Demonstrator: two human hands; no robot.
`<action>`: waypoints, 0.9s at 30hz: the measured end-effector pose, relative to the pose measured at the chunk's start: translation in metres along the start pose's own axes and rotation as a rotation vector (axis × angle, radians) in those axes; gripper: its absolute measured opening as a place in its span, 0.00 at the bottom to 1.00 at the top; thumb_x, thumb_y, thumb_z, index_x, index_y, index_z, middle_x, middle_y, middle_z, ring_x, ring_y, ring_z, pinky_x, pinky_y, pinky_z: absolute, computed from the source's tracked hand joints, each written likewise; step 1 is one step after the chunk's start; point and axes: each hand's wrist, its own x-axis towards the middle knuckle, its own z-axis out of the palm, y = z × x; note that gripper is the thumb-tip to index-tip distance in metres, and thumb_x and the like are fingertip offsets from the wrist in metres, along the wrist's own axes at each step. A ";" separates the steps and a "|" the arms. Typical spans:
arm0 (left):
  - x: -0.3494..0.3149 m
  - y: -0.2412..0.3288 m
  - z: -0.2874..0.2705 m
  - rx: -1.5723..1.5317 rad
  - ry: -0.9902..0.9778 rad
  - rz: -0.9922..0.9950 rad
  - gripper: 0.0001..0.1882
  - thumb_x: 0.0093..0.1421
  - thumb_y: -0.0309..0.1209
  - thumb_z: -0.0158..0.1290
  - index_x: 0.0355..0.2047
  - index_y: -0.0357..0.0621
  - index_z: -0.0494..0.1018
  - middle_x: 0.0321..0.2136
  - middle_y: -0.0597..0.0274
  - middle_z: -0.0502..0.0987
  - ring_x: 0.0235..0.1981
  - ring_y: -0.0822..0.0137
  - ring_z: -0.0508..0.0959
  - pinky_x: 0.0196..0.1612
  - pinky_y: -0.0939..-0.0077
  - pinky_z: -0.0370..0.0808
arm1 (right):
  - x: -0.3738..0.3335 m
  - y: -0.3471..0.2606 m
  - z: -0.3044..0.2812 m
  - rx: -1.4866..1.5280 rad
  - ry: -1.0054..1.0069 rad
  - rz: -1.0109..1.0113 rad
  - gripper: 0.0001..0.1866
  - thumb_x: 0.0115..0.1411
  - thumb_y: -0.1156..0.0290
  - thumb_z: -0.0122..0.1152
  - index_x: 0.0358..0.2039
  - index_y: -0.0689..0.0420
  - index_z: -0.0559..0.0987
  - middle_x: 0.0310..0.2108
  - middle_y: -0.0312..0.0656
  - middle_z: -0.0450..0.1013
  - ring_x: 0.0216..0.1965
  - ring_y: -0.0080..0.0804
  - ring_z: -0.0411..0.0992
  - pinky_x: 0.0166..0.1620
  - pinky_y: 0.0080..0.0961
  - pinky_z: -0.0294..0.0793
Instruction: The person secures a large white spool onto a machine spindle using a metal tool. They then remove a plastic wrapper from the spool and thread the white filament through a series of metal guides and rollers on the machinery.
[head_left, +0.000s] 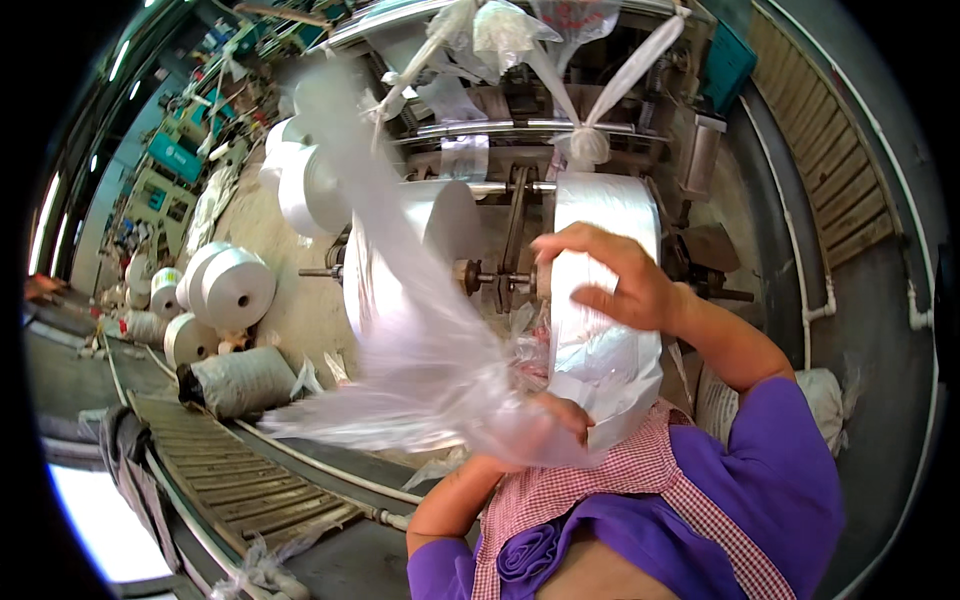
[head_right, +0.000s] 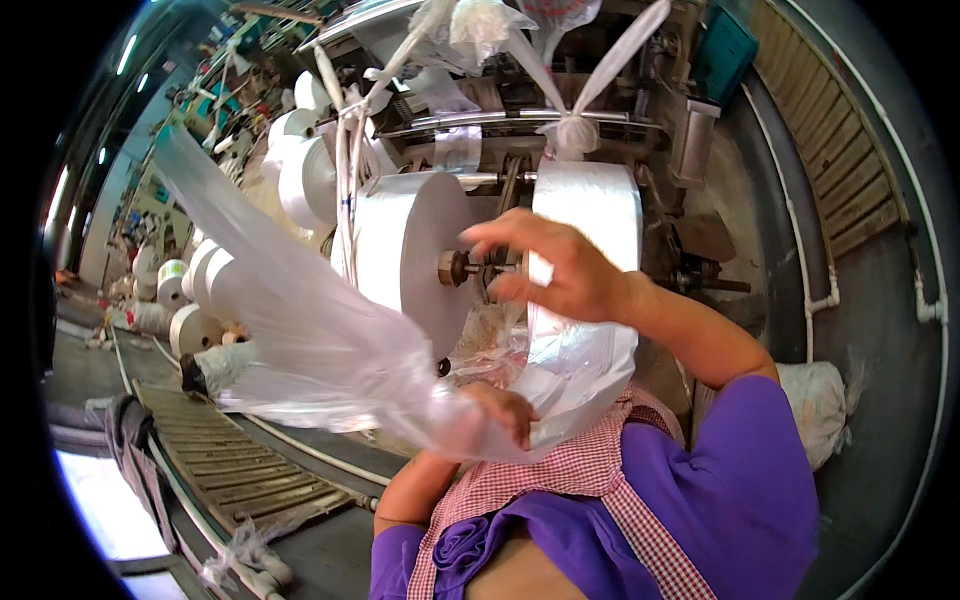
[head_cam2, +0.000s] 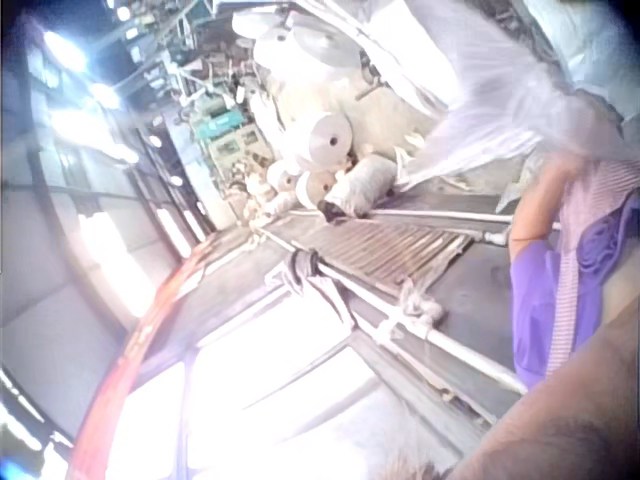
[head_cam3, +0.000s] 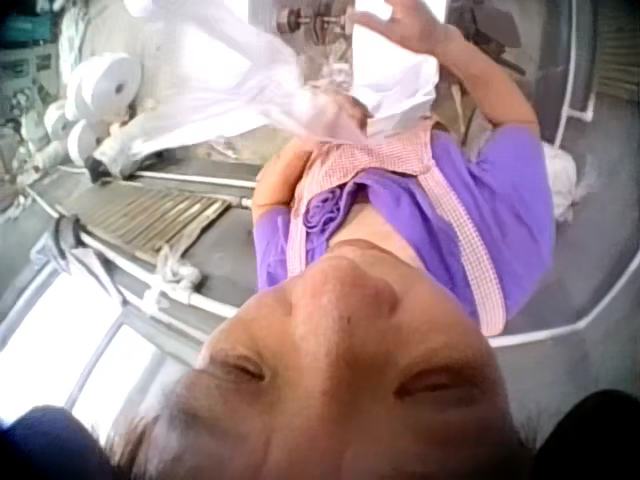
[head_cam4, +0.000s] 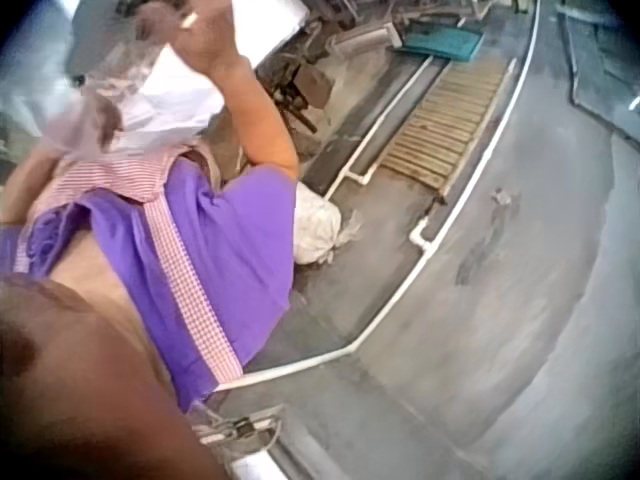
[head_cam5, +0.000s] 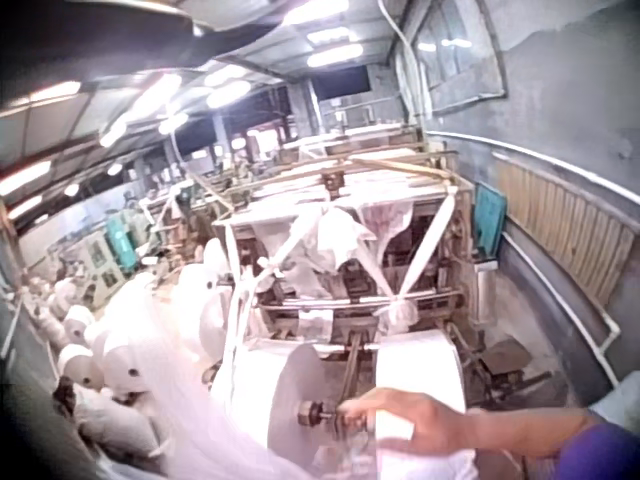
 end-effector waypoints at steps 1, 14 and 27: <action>0.012 0.013 0.001 -0.013 -0.055 0.116 0.14 0.60 0.41 0.45 0.30 0.44 0.73 0.30 0.52 0.76 0.34 0.56 0.76 0.43 0.62 0.71 | -0.019 0.016 0.001 -0.194 0.075 0.127 0.23 0.56 0.62 0.55 0.49 0.61 0.67 0.43 0.49 0.68 0.45 0.43 0.67 0.49 0.33 0.64; 0.025 0.040 -0.006 -0.350 -0.187 -0.099 0.15 0.62 0.37 0.43 0.34 0.36 0.70 0.11 0.59 0.69 0.13 0.67 0.68 0.21 0.75 0.66 | -0.166 0.176 0.049 -1.111 0.099 0.800 0.32 0.56 0.48 0.48 0.60 0.43 0.57 0.64 0.39 0.42 0.65 0.45 0.36 0.59 0.54 0.44; 0.059 -0.010 0.012 -0.304 0.061 -0.431 0.17 0.63 0.39 0.43 0.34 0.33 0.67 0.13 0.64 0.64 0.13 0.77 0.60 0.17 0.85 0.56 | -0.125 0.253 -0.030 -0.919 0.229 0.821 0.30 0.60 0.49 0.43 0.57 0.55 0.60 0.62 0.47 0.49 0.63 0.43 0.45 0.61 0.42 0.44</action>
